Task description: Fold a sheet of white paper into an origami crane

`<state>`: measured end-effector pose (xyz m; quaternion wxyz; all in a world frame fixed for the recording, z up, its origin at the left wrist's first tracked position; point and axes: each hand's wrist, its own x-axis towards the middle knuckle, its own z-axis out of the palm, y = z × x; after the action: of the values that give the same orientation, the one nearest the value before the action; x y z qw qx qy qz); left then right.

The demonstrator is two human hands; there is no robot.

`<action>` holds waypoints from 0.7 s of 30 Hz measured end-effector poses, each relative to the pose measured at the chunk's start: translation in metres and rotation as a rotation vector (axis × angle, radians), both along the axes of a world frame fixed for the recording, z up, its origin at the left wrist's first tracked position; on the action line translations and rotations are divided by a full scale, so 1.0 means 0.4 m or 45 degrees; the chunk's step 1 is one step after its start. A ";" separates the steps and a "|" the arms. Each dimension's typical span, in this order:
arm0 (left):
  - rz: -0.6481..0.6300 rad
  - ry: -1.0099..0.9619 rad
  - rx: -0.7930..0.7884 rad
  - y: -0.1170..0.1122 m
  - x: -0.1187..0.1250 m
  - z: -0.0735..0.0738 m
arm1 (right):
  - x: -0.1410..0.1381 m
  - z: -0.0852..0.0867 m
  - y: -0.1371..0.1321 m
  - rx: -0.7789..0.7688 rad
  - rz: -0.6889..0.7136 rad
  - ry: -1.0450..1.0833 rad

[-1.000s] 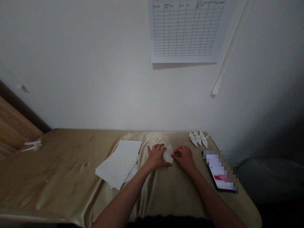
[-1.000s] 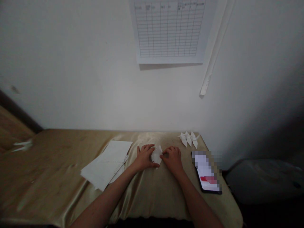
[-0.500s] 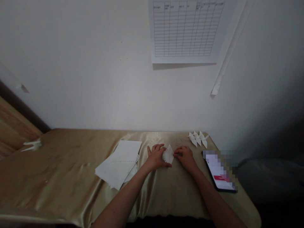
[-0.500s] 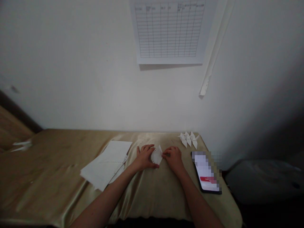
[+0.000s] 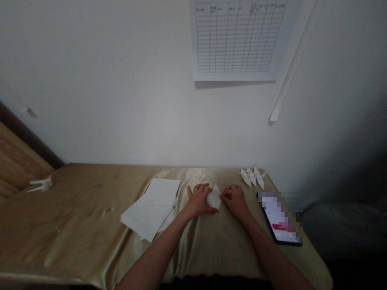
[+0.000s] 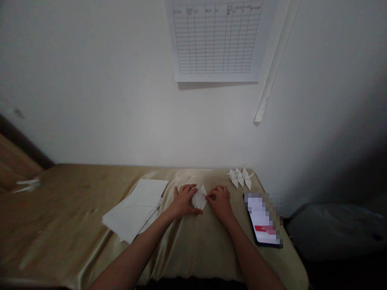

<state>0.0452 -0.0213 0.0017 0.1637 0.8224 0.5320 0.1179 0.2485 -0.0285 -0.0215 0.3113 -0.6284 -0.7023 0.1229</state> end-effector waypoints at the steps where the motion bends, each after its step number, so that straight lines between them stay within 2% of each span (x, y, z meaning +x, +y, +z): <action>1: 0.003 -0.003 0.006 -0.001 0.000 -0.002 | 0.001 -0.001 0.000 -0.001 0.005 0.001; 8: 0.036 -0.086 0.089 -0.004 0.006 -0.013 | 0.004 -0.001 0.000 0.024 0.067 -0.001; 16: 0.119 -0.402 0.205 0.008 0.012 -0.005 | -0.005 0.004 -0.013 0.118 0.220 0.117; 21: 0.133 -0.553 0.243 0.022 0.010 -0.020 | -0.007 -0.006 -0.008 0.124 0.277 0.181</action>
<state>0.0493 -0.0126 -0.0064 0.1893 0.7608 0.5128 0.3499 0.2457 -0.0318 -0.0241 0.3751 -0.5223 -0.7477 0.1658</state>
